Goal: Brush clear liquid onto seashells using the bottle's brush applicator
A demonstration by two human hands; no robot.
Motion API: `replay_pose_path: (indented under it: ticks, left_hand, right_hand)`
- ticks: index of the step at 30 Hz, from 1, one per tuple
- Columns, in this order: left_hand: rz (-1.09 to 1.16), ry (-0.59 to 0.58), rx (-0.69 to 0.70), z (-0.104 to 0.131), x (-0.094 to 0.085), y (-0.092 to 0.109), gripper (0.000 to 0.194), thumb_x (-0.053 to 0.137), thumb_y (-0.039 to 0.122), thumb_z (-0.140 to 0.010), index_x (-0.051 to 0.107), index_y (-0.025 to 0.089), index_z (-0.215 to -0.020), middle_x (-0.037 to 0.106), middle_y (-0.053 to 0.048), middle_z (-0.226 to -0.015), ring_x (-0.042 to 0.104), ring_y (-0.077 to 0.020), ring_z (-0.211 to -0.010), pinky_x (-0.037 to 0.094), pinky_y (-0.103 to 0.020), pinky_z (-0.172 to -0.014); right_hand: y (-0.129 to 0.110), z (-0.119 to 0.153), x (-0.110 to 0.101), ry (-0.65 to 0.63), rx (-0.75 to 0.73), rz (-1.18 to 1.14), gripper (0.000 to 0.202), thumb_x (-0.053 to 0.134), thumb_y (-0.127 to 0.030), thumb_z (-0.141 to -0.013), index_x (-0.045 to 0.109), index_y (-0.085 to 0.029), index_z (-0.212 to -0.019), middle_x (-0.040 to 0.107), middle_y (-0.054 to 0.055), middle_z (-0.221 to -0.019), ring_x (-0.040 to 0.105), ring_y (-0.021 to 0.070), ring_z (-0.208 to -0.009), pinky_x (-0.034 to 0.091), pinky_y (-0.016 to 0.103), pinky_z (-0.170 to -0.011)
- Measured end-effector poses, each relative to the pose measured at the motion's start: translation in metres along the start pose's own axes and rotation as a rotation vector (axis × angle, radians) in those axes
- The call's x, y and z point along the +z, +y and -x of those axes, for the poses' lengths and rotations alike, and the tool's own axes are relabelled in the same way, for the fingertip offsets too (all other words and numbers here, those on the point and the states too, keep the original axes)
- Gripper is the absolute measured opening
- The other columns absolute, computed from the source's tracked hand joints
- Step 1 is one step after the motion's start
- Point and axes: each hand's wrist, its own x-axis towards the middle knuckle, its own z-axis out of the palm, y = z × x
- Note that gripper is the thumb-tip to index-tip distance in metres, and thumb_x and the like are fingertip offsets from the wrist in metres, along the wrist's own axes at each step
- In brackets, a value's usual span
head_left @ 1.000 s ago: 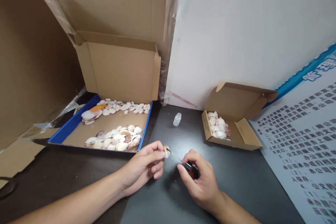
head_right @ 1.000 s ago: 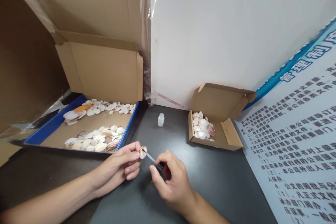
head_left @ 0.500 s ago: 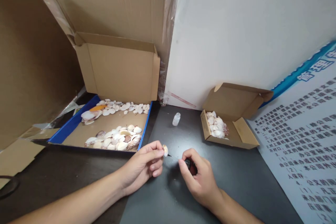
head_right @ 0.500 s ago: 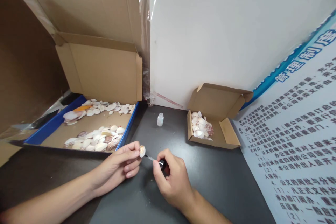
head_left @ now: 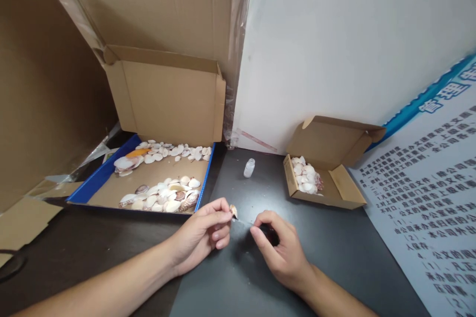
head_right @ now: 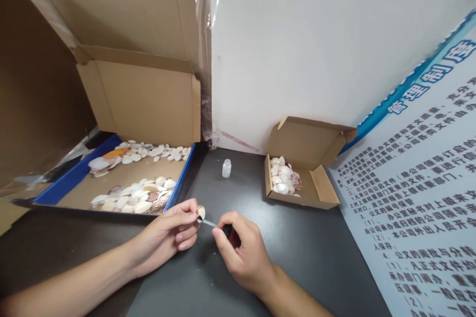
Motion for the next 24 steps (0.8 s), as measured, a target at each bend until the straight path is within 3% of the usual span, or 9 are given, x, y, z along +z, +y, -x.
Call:
replay_pose_path:
  ticks: [7,11,16,20,24]
  left_hand:
    - [0.0,0.001,-0.006,-0.0001,0.0008,0.0006,0.019,0.068,0.017,-0.08,0.05,0.017,-0.072,0.042,0.006,-0.066,0.029,-0.0035,-0.047,0.027,-0.021,-0.048]
    - [-0.006,-0.005,-0.012,0.0003,0.001,0.001,0.016,0.064,0.015,-0.08,0.05,0.017,-0.073,0.045,0.005,-0.069,0.029,-0.0037,-0.047,0.027,-0.022,-0.049]
    - [-0.045,-0.008,-0.04,0.0015,0.0035,0.0021,0.013,0.061,0.016,-0.08,0.05,0.017,-0.072,0.039,0.006,-0.063,0.03,-0.0056,-0.048,0.029,-0.022,-0.049]
    - [-0.072,-0.029,-0.043,0.0015,0.0043,0.002,0.011,0.057,0.018,-0.081,0.05,0.018,-0.072,0.033,0.007,-0.06,0.029,-0.0064,-0.047,0.029,-0.022,-0.049]
    - [-0.115,-0.046,-0.04,0.001,0.0036,0.001,0.014,0.055,0.019,-0.081,0.048,0.017,-0.069,0.033,0.007,-0.06,0.028,-0.0064,-0.047,0.03,-0.022,-0.049]
  right_hand:
    - [0.0002,-0.0018,0.0003,0.038,0.008,-0.008,0.013,0.05,-0.025,-0.094,0.054,-0.021,-0.083,0.053,-0.003,-0.064,0.049,0.0115,-0.053,0.042,0.022,-0.051]
    - [0.0002,-0.0023,0.0011,0.054,0.026,0.036,0.016,0.05,-0.024,-0.094,0.052,-0.021,-0.078,0.047,-0.005,-0.059,0.045,0.01,-0.048,0.038,0.021,-0.047]
    - [0.001,-0.0015,0.0016,0.066,0.016,0.001,0.013,0.051,-0.024,-0.093,0.054,-0.021,-0.08,0.053,-0.003,-0.062,0.047,0.0108,-0.051,0.041,0.022,-0.049]
    - [0.0017,-0.0015,0.002,0.084,0.068,0.044,0.017,0.049,-0.024,-0.093,0.051,-0.021,-0.076,0.046,-0.005,-0.059,0.042,0.0099,-0.048,0.037,0.021,-0.047]
    - [0.0023,-0.0017,0.0015,0.078,0.014,-0.024,0.015,0.048,-0.025,-0.095,0.053,-0.021,-0.081,0.051,-0.003,-0.063,0.048,0.0114,-0.054,0.041,0.022,-0.051]
